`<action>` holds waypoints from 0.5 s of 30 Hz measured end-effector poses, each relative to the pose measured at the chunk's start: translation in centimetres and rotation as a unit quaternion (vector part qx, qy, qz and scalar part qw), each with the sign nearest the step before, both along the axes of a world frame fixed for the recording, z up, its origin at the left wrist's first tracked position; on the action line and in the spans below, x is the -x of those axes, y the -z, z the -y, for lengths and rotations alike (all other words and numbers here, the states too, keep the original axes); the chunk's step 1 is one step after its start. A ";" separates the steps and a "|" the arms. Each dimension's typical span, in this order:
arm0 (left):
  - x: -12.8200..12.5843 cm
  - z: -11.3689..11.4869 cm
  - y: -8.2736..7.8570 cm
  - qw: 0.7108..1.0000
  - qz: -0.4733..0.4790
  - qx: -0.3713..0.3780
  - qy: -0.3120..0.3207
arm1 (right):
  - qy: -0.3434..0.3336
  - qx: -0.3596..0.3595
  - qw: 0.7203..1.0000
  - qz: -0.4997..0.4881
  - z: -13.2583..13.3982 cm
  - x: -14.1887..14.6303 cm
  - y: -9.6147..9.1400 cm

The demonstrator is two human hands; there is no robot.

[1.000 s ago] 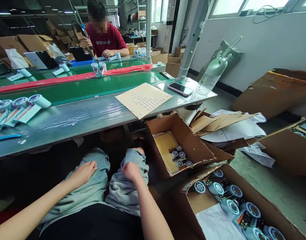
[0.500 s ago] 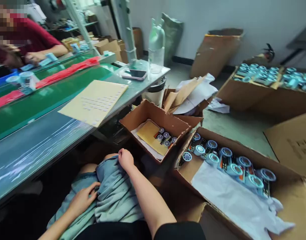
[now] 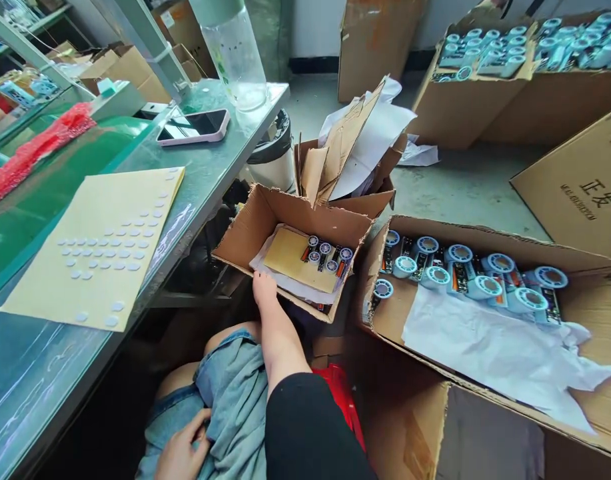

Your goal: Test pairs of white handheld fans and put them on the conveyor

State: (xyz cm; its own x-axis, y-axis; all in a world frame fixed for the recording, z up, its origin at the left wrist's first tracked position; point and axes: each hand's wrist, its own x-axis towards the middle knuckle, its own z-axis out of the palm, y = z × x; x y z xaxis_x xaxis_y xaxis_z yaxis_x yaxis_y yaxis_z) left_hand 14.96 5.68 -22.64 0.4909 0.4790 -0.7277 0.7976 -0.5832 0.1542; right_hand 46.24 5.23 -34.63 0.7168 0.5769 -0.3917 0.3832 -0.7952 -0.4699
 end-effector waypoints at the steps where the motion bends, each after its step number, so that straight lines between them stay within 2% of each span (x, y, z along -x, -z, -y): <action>1: 0.1 0.0 0.0 1.000 -0.004 -0.005 -0.003 | -0.005 0.010 1.000 -0.018 -0.4 -0.2 0.2; 6: 0.5 0.4 -0.5 0.999 -0.010 -0.027 -0.023 | -0.036 0.016 0.997 -0.063 -1.1 0.4 1.1; 11: 0.7 0.8 -1.2 0.998 -0.034 -0.017 -0.054 | -0.054 0.012 0.997 -0.060 -0.3 1.5 1.2; 15: 0.4 1.1 -1.7 0.998 -0.033 -0.026 -0.053 | -0.055 0.016 0.997 -0.049 0.4 2.1 1.0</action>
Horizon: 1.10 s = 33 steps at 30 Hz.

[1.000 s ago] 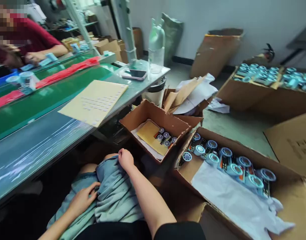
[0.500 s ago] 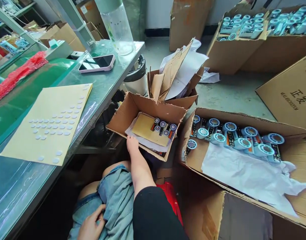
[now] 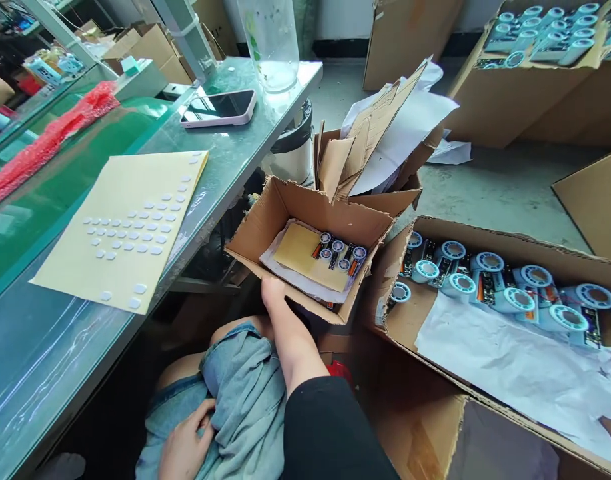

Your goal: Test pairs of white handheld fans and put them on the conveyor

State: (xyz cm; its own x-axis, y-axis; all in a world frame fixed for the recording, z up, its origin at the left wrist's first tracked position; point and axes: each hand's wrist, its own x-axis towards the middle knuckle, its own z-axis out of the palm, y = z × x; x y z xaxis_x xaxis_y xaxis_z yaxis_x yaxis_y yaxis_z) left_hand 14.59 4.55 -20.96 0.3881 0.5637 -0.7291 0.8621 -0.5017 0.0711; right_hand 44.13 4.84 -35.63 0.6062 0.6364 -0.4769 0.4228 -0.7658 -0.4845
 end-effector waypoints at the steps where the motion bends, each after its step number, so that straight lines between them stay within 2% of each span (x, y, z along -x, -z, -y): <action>1: -0.1 0.1 -0.1 1.000 -0.001 -0.001 -0.001 | 0.000 0.000 1.000 0.003 0.1 0.2 0.0; 8: -0.4 0.4 -0.2 1.000 0.009 -0.007 0.003 | -0.007 0.000 1.000 0.002 0.3 1.5 0.6; 14: -0.5 0.4 -0.3 1.000 0.001 -0.002 0.001 | -0.009 -0.001 1.000 -0.002 0.2 2.5 0.2; 21: -0.6 0.6 -0.5 1.000 0.007 -0.010 0.006 | 0.006 0.021 1.000 0.008 -0.1 1.8 -0.2; 24: -0.6 0.8 -0.9 1.000 0.009 -0.006 -0.004 | 0.002 0.023 1.000 0.018 0.6 1.8 -0.6; 28: -0.5 1.1 -1.0 1.000 0.020 -0.013 -0.006 | -0.017 0.019 0.998 0.054 4.5 2.1 -1.0; 33: 0.1 1.2 -0.2 0.995 0.094 -0.019 -0.020 | -0.035 -0.001 0.994 0.099 13.7 3.0 -0.3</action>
